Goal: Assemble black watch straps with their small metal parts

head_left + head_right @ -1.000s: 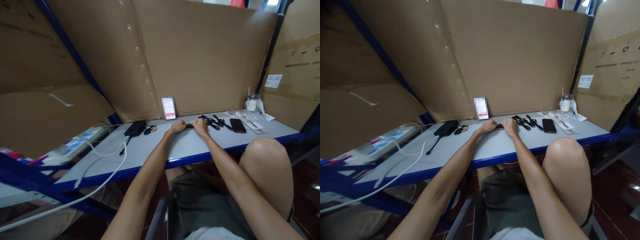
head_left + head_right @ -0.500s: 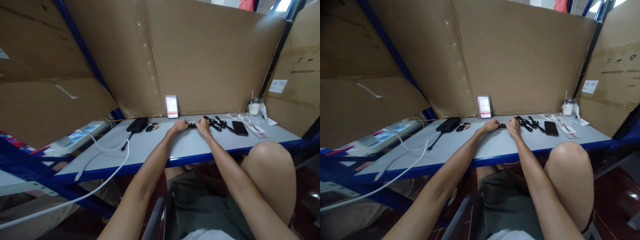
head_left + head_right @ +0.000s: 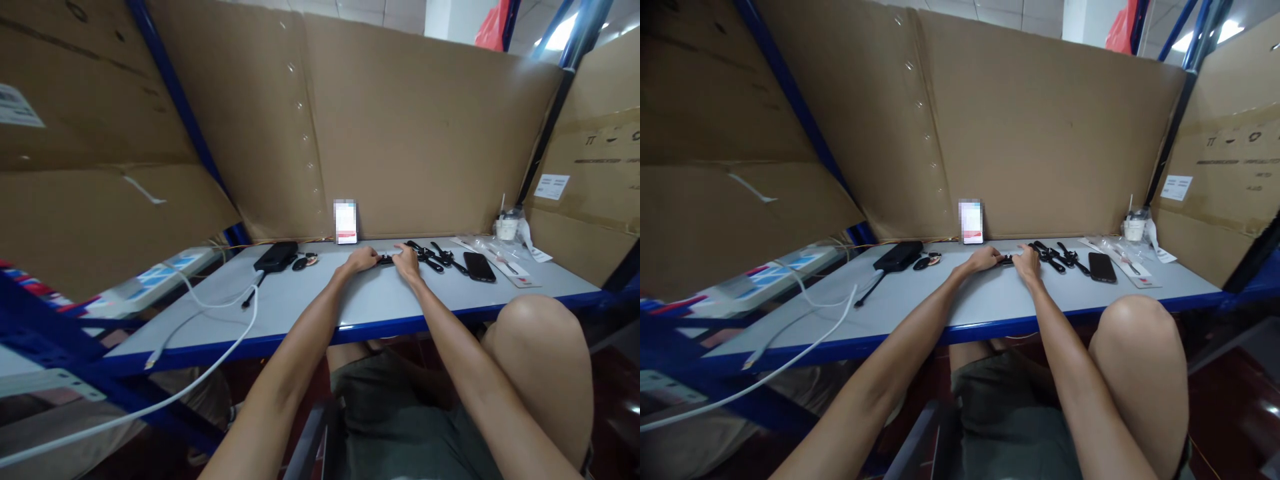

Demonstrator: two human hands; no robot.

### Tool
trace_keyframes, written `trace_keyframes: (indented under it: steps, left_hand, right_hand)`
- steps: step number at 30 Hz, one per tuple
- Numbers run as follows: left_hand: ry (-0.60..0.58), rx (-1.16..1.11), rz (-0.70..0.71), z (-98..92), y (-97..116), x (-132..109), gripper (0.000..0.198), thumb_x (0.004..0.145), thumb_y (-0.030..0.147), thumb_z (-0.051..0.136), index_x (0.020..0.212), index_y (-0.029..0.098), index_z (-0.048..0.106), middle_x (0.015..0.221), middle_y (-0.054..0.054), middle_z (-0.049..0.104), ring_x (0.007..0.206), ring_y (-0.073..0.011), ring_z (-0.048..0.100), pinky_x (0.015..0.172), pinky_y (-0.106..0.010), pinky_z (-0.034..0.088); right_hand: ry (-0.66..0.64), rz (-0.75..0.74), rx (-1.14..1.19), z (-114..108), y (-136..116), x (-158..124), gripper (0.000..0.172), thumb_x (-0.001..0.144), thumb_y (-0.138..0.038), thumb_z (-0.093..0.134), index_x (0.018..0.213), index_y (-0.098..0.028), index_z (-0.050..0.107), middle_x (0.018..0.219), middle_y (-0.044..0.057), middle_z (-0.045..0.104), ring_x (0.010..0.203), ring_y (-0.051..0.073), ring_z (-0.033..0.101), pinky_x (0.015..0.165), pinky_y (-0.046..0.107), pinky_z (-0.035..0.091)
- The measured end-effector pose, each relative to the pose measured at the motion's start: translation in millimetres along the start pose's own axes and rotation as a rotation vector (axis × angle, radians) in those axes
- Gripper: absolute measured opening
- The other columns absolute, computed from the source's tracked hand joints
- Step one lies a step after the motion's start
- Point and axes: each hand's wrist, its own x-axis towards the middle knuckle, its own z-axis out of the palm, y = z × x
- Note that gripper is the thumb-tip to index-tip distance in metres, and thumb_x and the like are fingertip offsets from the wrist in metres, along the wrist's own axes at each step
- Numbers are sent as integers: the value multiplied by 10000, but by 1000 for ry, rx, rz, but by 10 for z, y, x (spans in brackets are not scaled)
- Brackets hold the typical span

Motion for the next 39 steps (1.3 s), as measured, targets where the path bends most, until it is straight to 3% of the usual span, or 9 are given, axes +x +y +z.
trace_keyframes:
  steps: [5,10,14,22,30,39]
  left_hand:
    - [-9,17,3,-2,-1,-5,348,933,365,590,721,158,773,613,-56,635,609,-182,542,627,-299,332]
    - [-5,38,-2,18,-17,7,341,931,375,588,768,159,796,658,-71,677,650,-198,578,633,-296,346]
    - [17,45,10,29,-20,0,317,916,398,621,833,164,819,712,-84,725,718,-211,628,665,-283,380]
    - [0,153,63,14,13,-52,396,979,407,529,927,161,835,870,-120,786,779,-222,662,698,-288,403]
    - [-5,178,89,9,34,-67,447,1003,437,491,875,158,816,797,-100,751,716,-207,616,636,-294,337]
    - [14,142,30,-3,33,-88,433,1013,370,471,833,150,798,761,-76,723,683,-188,582,629,-297,316]
  right_hand:
    - [-25,37,-40,-18,-47,-31,389,856,-195,590,1205,-225,760,1094,63,789,1050,215,719,866,253,511]
    - [-74,-48,-47,31,-49,-31,275,889,-343,712,1135,-244,782,1066,30,793,1010,196,714,822,241,491]
    - [-83,-87,-113,80,-45,-18,212,956,-310,677,1118,-267,807,1101,31,795,1035,186,714,808,236,475]
    - [-117,-113,-177,111,-43,-4,231,980,-319,683,1180,-251,777,1198,55,782,1097,194,717,842,235,485]
    - [-83,-70,-215,135,-66,-9,261,1036,-295,603,1211,-198,770,1271,120,756,1189,214,708,916,250,508]
    - [-13,-6,-229,91,-59,-41,273,1046,-216,534,1216,-173,743,1214,156,768,1145,224,734,908,258,526]
